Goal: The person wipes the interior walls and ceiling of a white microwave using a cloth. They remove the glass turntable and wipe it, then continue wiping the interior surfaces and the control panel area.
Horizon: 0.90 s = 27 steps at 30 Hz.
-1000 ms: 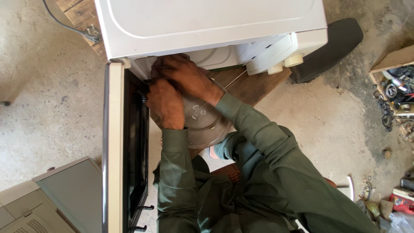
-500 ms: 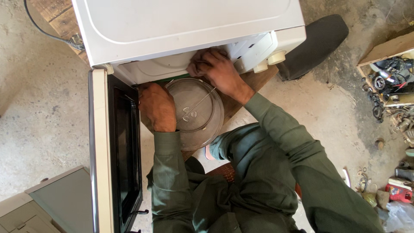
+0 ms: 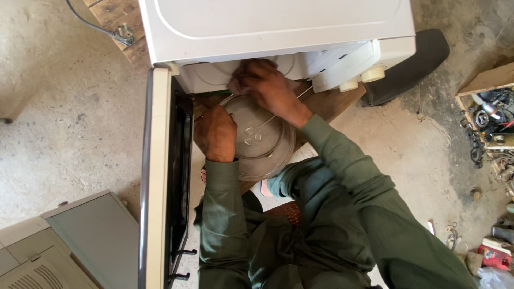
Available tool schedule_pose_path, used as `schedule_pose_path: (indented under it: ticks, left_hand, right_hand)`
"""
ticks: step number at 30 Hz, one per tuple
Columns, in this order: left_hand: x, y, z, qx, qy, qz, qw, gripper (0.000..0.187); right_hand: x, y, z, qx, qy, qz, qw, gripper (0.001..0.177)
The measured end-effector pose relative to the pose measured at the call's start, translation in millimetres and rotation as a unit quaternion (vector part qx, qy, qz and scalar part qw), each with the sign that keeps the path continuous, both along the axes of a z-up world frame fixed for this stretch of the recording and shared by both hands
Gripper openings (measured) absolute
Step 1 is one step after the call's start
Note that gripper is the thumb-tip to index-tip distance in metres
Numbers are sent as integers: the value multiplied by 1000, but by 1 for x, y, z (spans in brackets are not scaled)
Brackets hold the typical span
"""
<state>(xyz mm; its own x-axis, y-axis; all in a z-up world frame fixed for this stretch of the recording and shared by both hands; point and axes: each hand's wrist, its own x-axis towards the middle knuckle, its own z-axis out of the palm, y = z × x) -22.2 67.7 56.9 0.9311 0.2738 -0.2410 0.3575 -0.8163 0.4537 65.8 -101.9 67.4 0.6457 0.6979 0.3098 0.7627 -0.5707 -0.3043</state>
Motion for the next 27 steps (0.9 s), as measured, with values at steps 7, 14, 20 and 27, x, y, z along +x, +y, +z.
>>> schedule_pose_path:
  ticks: [7,14,20,27]
  left_hand:
    - [-8,1,-10,-7,-88,0,996,25]
    - [-1,-5,-18,12,-117,22,993,21]
    - [2,-11,-22,43,-151,12,987,17]
    - [2,-10,-16,19,-166,13,986,13]
  right_hand:
    - [3,55,-13,14,28,36,999,21]
    - [31,86,-29,77,202,49,975,18]
    - [85,98,-49,-15,127,-124,984,31]
    - [119,98,-79,-52,102,-200,973,34]
